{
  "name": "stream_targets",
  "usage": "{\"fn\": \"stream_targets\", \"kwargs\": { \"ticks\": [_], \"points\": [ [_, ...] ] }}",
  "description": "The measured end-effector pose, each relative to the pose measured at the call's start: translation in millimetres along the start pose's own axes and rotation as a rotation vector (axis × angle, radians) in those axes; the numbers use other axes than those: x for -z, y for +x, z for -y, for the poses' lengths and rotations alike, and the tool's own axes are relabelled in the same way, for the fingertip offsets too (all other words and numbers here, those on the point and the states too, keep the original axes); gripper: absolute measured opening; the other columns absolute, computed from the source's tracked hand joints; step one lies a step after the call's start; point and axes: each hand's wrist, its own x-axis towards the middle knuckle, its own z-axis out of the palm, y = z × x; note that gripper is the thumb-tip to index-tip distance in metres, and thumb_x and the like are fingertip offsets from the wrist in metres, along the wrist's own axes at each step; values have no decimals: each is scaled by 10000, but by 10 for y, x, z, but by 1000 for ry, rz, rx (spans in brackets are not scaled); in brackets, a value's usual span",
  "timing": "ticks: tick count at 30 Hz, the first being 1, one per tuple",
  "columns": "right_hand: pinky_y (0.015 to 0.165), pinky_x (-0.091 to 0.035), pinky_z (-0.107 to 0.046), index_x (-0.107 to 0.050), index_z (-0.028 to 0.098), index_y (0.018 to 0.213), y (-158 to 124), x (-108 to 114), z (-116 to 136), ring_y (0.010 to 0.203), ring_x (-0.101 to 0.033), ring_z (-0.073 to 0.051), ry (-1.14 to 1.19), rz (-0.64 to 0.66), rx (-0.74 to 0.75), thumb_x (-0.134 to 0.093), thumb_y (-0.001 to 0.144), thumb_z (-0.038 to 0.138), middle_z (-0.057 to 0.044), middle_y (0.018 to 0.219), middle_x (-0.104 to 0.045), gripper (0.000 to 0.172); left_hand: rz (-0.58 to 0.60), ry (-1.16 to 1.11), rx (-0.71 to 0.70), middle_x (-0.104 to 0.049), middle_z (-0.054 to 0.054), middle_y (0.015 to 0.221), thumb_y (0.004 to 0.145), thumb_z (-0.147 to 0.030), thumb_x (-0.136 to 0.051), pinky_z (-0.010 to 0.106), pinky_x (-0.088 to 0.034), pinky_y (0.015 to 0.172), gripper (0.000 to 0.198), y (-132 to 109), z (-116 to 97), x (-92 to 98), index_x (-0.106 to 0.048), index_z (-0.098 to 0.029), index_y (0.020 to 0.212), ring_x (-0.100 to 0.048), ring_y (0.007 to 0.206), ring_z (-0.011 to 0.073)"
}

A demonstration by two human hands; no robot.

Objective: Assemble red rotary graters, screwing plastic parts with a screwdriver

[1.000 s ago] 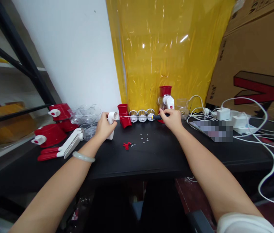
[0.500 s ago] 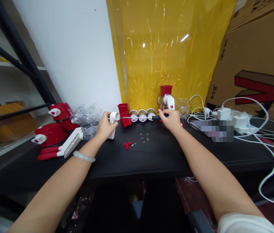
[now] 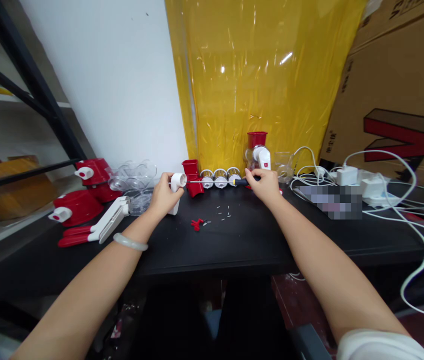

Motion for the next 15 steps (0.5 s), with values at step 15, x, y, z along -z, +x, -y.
{"fn": "stream_targets", "kwargs": {
  "ticks": [15],
  "points": [
    [589,-407,-275,-730,186,604,-1,13,18,530,-570,-144,-17,-1,-8,-559,836,410,-13,565,-674,365,3,3,12,-680,55,1039,741,-265,-600,331,-503,789,393,0,-6,0,-483,-236,1114,-662,912,232]
  ]
}}
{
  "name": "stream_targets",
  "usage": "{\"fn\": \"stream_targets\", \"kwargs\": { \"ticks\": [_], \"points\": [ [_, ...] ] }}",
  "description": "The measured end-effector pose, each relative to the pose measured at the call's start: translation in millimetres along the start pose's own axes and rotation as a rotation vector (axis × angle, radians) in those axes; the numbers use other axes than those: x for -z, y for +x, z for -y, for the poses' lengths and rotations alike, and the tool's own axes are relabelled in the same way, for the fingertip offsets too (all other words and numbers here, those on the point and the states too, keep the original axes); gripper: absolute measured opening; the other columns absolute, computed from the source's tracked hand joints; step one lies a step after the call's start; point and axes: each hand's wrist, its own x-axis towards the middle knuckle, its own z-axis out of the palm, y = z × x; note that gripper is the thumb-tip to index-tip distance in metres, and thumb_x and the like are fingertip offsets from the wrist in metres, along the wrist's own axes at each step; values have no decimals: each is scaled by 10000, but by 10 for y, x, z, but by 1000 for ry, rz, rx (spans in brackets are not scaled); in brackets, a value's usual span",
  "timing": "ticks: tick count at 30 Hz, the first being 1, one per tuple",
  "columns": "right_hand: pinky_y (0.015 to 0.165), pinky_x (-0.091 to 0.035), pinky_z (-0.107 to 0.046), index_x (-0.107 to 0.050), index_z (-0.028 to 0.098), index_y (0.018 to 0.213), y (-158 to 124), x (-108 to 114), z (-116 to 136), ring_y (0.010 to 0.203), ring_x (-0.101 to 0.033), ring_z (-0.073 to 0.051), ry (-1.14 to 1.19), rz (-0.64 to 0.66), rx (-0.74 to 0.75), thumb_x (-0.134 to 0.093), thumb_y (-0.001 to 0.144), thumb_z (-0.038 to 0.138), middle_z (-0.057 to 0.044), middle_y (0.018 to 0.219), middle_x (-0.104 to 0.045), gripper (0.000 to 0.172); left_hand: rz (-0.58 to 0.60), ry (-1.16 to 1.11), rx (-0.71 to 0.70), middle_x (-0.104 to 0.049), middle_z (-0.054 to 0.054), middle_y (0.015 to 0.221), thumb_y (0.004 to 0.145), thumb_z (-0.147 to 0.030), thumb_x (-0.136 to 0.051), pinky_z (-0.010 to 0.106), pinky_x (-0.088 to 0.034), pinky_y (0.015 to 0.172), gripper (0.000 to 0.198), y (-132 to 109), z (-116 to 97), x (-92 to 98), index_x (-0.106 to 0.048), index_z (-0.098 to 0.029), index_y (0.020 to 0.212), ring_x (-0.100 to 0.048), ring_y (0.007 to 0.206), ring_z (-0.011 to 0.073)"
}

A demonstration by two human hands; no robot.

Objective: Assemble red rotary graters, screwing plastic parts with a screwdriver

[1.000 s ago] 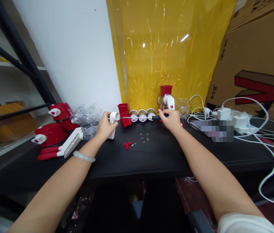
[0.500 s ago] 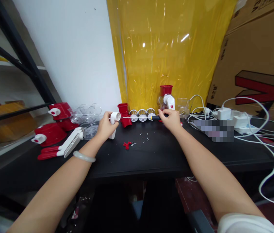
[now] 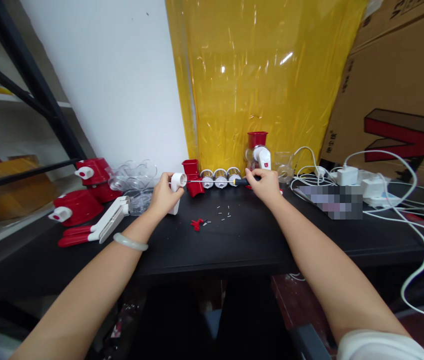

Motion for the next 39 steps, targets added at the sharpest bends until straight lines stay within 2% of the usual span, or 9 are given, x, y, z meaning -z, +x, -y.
{"fn": "stream_targets", "kwargs": {
  "ticks": [10,18,31,39],
  "points": [
    [557,-384,-278,-721,182,594,1,18,28,497,-537,-139,-10,-14,-4,-555,834,407,-11,527,-650,368,-8,-14,2,-681,56,1066,743,-235,-603,320,-503,780,391,-9,-31,13,-488,-226,1116,-661,920,224],
    [582,-397,-277,-725,184,600,-3,7,31,519,-563,-145,9,-16,9,-563,836,404,-20,561,-671,361,-34,-35,-21,-686,44,1042,735,-231,-605,314,-500,760,391,-4,-15,3,-488,-221,1108,-665,887,218],
    [594,-415,-286,-730,195,605,0,7,21,542,-580,-154,5,0,-6,-550,837,432,-13,577,-683,377,-12,-46,-2,-684,57,1071,739,-225,-606,315,-504,775,385,-14,-57,21,-489,-218,1106,-664,908,215],
    [588,-409,-277,-730,184,629,11,-12,-26,563,-574,-149,11,61,-68,-561,828,485,-16,579,-673,399,-11,-50,-15,-687,49,1051,737,-215,-601,313,-501,763,373,-17,-40,17,-493,-225,1094,-662,892,212]
  ]
}}
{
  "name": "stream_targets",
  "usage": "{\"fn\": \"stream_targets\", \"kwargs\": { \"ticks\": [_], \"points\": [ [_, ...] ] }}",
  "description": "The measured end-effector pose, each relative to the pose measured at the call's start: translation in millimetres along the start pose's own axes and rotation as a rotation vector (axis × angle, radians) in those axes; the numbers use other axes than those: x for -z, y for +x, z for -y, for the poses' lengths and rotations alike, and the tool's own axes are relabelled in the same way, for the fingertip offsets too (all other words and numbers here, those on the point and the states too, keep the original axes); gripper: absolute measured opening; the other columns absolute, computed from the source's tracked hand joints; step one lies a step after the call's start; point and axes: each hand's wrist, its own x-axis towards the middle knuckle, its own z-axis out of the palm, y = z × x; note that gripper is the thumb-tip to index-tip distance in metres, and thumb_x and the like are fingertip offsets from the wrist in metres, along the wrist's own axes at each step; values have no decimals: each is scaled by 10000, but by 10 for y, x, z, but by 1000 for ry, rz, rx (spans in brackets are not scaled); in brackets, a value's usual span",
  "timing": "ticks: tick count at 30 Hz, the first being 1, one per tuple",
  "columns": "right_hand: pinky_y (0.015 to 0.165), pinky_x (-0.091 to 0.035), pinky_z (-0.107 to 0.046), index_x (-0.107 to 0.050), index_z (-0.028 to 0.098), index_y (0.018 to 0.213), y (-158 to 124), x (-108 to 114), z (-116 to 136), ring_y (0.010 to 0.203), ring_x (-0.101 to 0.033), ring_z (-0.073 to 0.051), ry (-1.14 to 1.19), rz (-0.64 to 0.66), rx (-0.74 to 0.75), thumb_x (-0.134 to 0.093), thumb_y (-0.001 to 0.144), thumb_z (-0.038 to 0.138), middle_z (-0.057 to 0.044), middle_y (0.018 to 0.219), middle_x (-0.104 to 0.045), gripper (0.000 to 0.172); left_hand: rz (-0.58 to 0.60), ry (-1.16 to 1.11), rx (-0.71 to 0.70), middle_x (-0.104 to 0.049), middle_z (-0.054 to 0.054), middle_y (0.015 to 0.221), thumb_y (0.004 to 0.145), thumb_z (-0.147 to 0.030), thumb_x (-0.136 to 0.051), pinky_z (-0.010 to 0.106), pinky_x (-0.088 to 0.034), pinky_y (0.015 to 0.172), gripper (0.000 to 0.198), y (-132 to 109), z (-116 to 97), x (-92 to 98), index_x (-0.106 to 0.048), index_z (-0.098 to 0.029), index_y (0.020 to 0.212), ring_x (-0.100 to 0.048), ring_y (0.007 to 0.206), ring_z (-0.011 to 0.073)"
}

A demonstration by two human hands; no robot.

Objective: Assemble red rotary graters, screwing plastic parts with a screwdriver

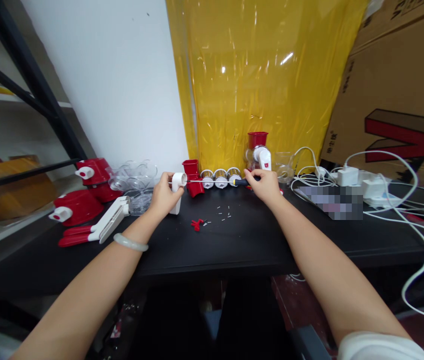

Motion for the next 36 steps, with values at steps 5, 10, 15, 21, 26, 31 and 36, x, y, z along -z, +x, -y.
{"fn": "stream_targets", "kwargs": {
  "ticks": [5,10,15,21,26,31,36],
  "points": [
    [574,-427,-269,-710,169,654,23,-1,-6,586,-577,-148,109,90,-64,-589,786,587,-37,615,-672,454,0,3,4,-687,41,1051,746,-216,-594,307,-496,773,344,6,-5,18,-492,-232,1074,-663,896,206],
    [451,-388,-214,-700,171,825,27,-20,9,603,-564,-126,341,235,-267,-716,645,616,-60,790,-692,480,-14,26,23,-684,49,1062,754,-226,-594,312,-494,782,330,14,-15,40,-491,-228,1068,-664,891,208],
    [436,-338,-158,-666,213,914,27,3,52,698,-568,-113,608,323,-450,-816,567,430,-39,912,-641,436,-28,35,16,-683,51,1052,761,-229,-591,314,-493,774,332,22,22,33,-492,-230,1078,-663,879,212],
    [483,-415,-178,-671,240,892,37,50,63,671,-560,-86,891,361,-504,-769,533,208,10,880,-582,374,-42,39,16,-681,52,1058,762,-232,-590,321,-493,772,341,24,47,29,-491,-232,1088,-664,873,217],
    [644,-554,-254,-674,243,859,29,35,52,768,-600,-107,938,345,-454,-811,552,214,5,928,-599,337,-55,47,34,-681,57,1055,770,-245,-589,324,-494,766,333,34,58,38,-491,-225,1087,-665,879,224],
    [810,-597,-334,-668,228,822,40,-15,20,848,-638,-128,952,244,-404,-869,547,324,-4,1013,-616,353,-57,50,18,-681,57,1051,763,-246,-590,323,-489,751,336,40,71,32,-488,-226,1083,-663,863,224],
    [734,-624,-300,-651,205,781,61,-67,-37,817,-659,-135,875,185,-396,-848,572,449,-3,956,-629,377,-48,50,23,-683,49,1043,760,-240,-591,313,-485,746,337,27,52,30,-491,-230,1081,-662,866,218]
  ]
}}
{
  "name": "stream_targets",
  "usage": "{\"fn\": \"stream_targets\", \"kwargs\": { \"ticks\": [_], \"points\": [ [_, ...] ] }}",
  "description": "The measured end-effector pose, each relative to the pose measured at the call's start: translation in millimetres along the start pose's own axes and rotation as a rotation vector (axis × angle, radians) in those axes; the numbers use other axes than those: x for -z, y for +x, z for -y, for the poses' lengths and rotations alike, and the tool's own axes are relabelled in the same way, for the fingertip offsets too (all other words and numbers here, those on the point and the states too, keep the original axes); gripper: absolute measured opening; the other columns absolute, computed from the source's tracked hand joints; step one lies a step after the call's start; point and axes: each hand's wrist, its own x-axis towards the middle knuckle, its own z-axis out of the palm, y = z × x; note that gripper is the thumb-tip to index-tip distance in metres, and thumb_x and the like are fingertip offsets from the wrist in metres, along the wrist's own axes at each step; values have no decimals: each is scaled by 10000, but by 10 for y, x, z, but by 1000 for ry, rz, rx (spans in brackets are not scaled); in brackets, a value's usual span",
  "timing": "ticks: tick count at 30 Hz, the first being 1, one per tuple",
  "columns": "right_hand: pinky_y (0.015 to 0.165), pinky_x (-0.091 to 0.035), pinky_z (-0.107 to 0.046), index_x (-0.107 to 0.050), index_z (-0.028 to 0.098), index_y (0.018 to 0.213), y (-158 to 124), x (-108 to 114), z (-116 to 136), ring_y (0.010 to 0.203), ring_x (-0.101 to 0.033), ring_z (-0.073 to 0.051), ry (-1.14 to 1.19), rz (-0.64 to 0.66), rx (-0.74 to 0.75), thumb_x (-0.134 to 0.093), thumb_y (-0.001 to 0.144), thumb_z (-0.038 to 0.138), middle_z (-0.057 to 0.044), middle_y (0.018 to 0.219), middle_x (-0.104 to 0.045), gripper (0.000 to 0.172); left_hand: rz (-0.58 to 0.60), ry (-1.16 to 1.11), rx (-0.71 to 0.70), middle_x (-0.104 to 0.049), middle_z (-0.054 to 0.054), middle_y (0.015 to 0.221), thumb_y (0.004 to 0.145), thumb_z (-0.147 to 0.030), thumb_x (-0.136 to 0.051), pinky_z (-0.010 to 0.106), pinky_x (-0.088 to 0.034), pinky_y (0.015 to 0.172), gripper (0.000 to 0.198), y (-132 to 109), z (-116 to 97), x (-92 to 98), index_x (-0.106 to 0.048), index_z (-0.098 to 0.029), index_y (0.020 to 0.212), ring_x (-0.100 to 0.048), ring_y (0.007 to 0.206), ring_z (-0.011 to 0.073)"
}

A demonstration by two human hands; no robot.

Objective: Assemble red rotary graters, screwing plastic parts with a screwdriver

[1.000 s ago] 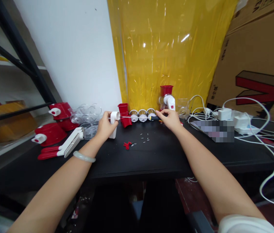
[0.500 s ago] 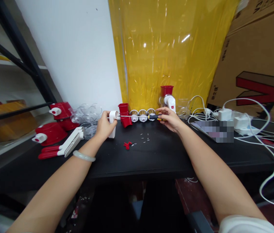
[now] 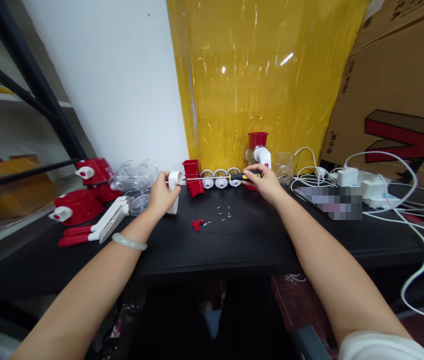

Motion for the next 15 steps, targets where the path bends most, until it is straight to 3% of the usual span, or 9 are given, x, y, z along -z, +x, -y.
{"fn": "stream_targets", "kwargs": {
  "ticks": [6,10,15],
  "points": [
    [448,-553,-258,-612,198,824,7,-11,-21,500,-612,-117,-166,3,-59,-729,702,527,-7,719,-614,370,-2,-2,-1,-682,49,1042,753,-237,-599,311,-483,747,333,2,2,-8,-495,-231,1069,-659,877,220],
    [467,-514,-249,-565,244,961,-18,-8,21,553,-608,-111,-43,72,-66,-712,703,357,24,793,-577,318,-16,-8,-3,-680,52,1039,752,-241,-598,320,-482,740,339,18,39,-17,-493,-229,1074,-657,861,224],
    [559,-504,-258,-481,320,1046,-28,31,44,695,-577,-115,104,130,-80,-660,547,162,49,900,-535,553,-32,-15,-2,-680,52,1036,757,-243,-593,312,-477,719,332,31,69,-17,-490,-224,1072,-659,840,219]
  ]
}}
